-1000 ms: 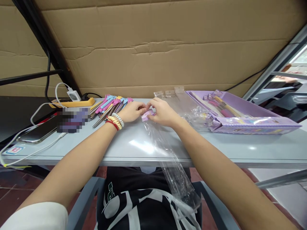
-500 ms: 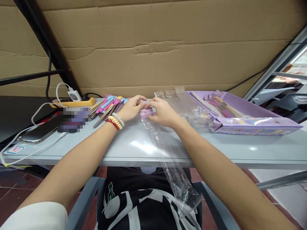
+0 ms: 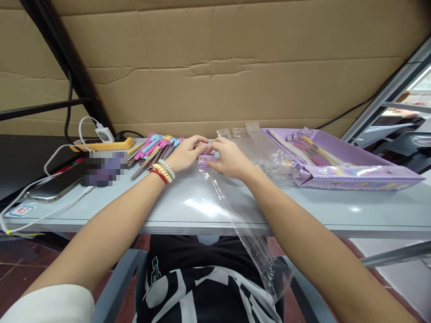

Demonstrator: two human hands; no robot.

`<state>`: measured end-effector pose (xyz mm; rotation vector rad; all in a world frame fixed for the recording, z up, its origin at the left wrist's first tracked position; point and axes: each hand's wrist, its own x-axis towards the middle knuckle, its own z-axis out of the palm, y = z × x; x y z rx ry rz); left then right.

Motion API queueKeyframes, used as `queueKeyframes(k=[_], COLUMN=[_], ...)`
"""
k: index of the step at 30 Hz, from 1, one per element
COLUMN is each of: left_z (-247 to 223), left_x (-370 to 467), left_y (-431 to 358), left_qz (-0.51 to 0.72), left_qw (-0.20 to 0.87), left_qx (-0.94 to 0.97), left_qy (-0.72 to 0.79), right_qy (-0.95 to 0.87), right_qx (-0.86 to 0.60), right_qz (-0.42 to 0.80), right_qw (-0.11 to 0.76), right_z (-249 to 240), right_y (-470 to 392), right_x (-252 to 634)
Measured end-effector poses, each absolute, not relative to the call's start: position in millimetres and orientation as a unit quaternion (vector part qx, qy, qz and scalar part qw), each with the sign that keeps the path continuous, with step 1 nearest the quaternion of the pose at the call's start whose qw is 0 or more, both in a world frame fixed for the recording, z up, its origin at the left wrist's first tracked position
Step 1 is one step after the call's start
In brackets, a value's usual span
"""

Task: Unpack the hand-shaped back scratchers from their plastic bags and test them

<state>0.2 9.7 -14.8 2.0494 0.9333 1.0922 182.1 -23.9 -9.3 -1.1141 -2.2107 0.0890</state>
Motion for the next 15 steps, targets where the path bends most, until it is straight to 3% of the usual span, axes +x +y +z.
queueKeyframes(k=[15], left_z=[-5], left_x=[3], left_y=[-3], left_qz=[0.367], left_qw=[0.404], left_qx=[0.776], left_qy=[0.316], right_qy=[-0.835], right_qx=[-0.447], right_qz=[0.057], right_qw=[0.314], right_z=[-3], right_y=[-31], right_x=[180])
